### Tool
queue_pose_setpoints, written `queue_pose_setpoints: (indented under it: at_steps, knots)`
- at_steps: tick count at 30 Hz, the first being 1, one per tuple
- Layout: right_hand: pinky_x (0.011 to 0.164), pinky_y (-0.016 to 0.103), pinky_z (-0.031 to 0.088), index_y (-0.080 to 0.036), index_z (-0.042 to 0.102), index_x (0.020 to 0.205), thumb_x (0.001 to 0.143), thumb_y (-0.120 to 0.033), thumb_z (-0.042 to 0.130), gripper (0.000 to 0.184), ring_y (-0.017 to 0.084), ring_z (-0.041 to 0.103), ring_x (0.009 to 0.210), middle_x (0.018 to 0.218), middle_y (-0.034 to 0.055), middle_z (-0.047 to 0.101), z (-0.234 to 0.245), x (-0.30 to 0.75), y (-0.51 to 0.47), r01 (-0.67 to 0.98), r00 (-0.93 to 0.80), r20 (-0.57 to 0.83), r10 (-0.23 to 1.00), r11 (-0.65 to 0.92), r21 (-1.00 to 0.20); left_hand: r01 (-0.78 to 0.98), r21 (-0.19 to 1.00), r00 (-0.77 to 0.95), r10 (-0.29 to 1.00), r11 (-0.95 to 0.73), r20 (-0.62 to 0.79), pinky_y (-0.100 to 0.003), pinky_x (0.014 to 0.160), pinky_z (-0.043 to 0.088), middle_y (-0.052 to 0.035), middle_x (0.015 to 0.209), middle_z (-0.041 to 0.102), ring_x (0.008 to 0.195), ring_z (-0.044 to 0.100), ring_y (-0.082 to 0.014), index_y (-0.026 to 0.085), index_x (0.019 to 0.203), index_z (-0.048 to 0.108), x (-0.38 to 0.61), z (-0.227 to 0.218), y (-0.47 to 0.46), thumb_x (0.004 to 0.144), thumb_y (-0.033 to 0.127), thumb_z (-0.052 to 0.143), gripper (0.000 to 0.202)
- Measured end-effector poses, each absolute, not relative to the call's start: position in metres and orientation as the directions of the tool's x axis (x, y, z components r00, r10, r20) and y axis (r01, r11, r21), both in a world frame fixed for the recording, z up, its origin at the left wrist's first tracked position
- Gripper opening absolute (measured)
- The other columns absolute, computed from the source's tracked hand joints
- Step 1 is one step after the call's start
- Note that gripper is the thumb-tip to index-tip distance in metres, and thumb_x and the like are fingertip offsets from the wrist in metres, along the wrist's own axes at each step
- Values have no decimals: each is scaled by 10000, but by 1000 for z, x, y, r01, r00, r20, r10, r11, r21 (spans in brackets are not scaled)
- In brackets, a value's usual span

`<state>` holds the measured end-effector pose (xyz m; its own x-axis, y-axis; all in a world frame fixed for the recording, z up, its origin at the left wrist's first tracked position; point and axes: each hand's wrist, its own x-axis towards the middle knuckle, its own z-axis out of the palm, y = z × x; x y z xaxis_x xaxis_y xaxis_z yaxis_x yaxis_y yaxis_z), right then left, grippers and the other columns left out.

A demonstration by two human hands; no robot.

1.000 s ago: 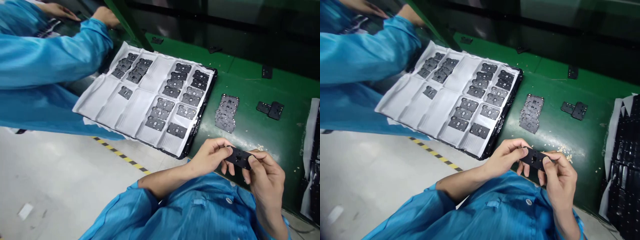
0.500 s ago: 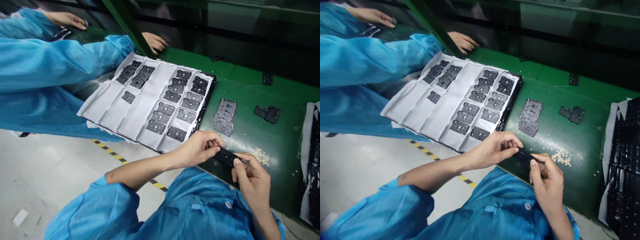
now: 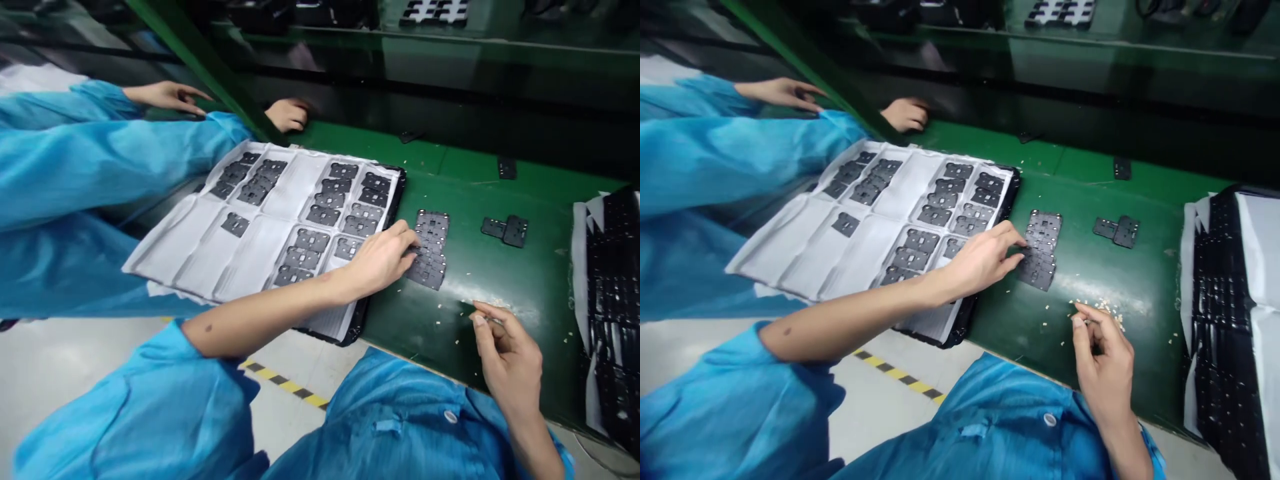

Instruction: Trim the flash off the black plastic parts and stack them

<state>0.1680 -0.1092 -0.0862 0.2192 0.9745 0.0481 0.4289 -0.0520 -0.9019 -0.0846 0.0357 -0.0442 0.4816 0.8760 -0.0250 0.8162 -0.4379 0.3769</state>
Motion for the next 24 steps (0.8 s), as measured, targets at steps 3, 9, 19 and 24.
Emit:
queue_pose_setpoints:
  at_steps: [3,9,19,24]
  knots:
    - [644,276,551,-223,814,1114,1055,-329,677,182,171,733,739,933,52,806,-87,169,-105,437,201,115,973,16,-899,803,381,503,864,-459,-19,-364,816,572,-94,1084,697,802,666,-190,135,1140,742,-79,-39,54,1017,193,619,184]
    - [771,318,582,-227,811,1038,1063,-234,646,167,196,748,840,925,47,791,-79,165,-98,437,164,216,963,125,-891,653,446,683,730,-612,2,-400,948,561,-120,1199,720,1052,714,-258,129,1181,735,-5,-37,114,1018,210,691,188]
    - [723,288,579,-230,791,1079,1070,-195,638,157,187,750,845,954,46,777,-83,172,-104,434,184,227,956,128,-892,522,150,852,506,-840,-135,-372,936,506,-202,1236,730,1165,694,-328,69,1173,742,66,-38,153,973,190,750,235]
    - [726,294,577,-231,794,1075,1071,-202,637,160,191,749,853,959,48,779,-86,173,-104,422,162,234,959,147,-895,465,36,880,458,-884,-129,-373,826,478,-211,1087,760,997,722,-308,56,1058,766,47,-27,139,1053,107,516,255]
